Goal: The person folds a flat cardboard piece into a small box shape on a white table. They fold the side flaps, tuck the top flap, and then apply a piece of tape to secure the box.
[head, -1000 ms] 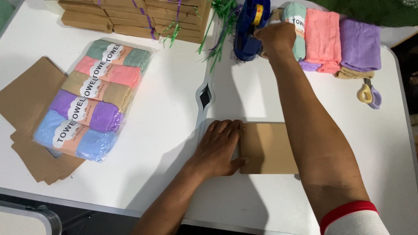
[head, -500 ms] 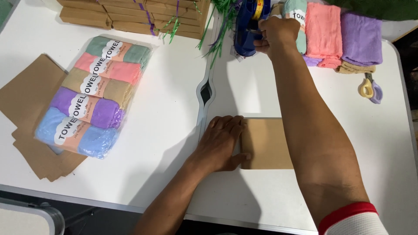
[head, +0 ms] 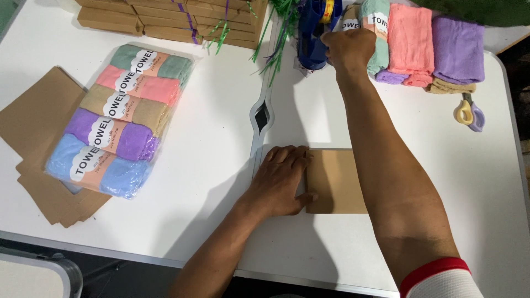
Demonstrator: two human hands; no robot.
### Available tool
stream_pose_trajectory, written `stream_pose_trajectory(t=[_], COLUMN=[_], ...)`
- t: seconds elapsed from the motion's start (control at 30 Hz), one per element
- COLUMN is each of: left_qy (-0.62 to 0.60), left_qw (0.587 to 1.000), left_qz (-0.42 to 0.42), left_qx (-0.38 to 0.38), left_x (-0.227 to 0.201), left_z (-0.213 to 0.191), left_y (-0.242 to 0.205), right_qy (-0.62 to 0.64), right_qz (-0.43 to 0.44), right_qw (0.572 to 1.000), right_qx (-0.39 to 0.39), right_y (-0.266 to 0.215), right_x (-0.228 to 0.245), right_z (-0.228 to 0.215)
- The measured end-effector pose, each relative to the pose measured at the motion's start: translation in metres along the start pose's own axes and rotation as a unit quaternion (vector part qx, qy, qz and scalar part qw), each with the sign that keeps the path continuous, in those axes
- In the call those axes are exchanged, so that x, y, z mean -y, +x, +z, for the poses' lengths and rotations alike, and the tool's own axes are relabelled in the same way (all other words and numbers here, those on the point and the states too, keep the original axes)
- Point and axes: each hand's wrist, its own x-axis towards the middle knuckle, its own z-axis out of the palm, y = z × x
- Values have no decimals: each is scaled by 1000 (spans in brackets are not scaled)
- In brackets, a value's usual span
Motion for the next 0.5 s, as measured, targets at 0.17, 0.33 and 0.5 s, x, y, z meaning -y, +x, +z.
stream_pose_trajectory(t=[0.17,0.33,0.5], left_qy=[29,27,14], left_qw=[1000,999,1000], left_qz=[9,12,11], left_qx=[-5,-19,-23], left_x=[3,3,2], left_z=[4,5,2], left_y=[0,-1,-1], right_qy=[-27,6,-5], right_qz=[-41,-68,-235], right_qw=[999,998,971], right_qx=[-5,5,33], right_y=[0,11,16], right_x=[-17,-34,-50], right_z=[1,2,2])
